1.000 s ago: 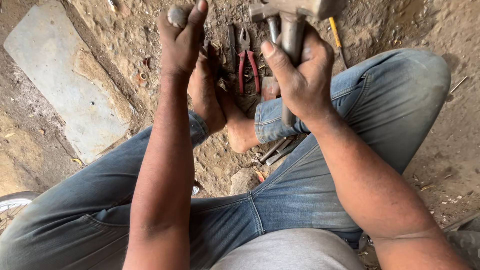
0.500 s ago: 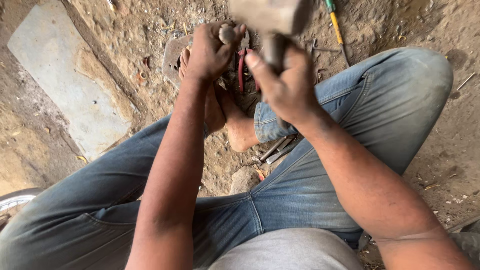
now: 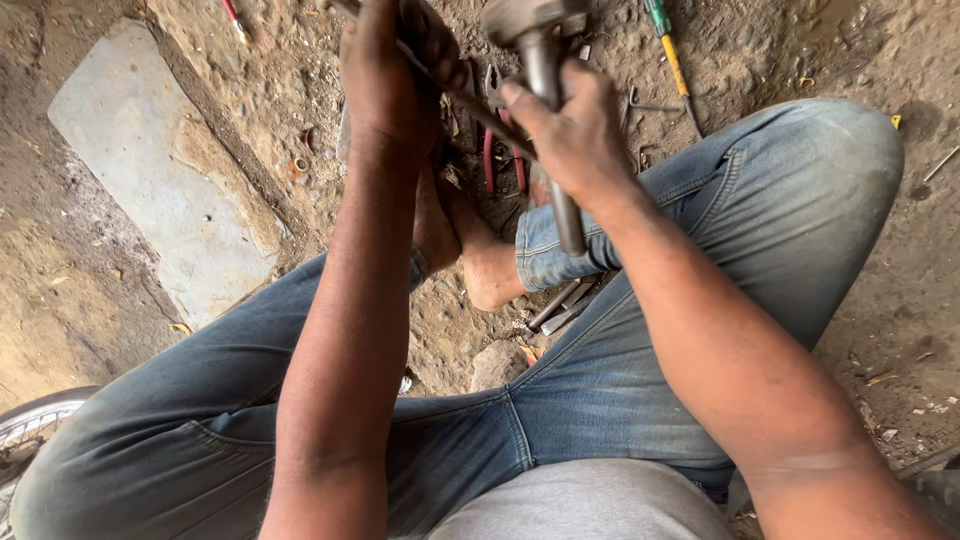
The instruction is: The person sits on the ground and uses pliers to strip and adjust copper wires on a cylindrical metal component. They also use a hammer to tap the component while seated.
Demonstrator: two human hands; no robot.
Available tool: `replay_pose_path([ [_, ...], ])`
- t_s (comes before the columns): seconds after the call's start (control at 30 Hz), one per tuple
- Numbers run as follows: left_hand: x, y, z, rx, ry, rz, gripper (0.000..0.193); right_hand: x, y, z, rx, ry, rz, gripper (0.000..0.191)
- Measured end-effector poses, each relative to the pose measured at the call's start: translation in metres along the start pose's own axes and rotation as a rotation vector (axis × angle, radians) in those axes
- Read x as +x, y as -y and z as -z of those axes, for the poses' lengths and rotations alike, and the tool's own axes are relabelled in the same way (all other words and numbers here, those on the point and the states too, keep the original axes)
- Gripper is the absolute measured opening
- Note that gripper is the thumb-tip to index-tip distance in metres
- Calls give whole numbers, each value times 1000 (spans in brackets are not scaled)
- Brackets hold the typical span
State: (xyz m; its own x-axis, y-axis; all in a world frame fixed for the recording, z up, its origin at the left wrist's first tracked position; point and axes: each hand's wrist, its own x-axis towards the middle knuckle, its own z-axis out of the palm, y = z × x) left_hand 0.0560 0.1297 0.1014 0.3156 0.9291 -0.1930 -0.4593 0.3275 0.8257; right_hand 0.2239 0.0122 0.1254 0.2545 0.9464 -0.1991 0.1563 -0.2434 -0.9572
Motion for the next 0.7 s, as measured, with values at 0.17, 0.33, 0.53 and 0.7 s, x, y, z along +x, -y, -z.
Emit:
replay_pose_path([
  [0.17, 9, 0, 13, 395, 9, -68, 38, -4, -10, -25, 417, 133, -332, 30],
  [0.33, 5, 9, 59, 1286, 31, -118, 43, -6, -17, -31, 184, 46, -469, 28],
  [0.53, -12, 44, 76, 1876, 206, -88, 50, 9, -34, -23, 345, -106, -624, 31],
  [0.7, -11, 65, 90, 2084, 56, 36, 17, 11, -37, -21, 342, -189, -614, 35],
])
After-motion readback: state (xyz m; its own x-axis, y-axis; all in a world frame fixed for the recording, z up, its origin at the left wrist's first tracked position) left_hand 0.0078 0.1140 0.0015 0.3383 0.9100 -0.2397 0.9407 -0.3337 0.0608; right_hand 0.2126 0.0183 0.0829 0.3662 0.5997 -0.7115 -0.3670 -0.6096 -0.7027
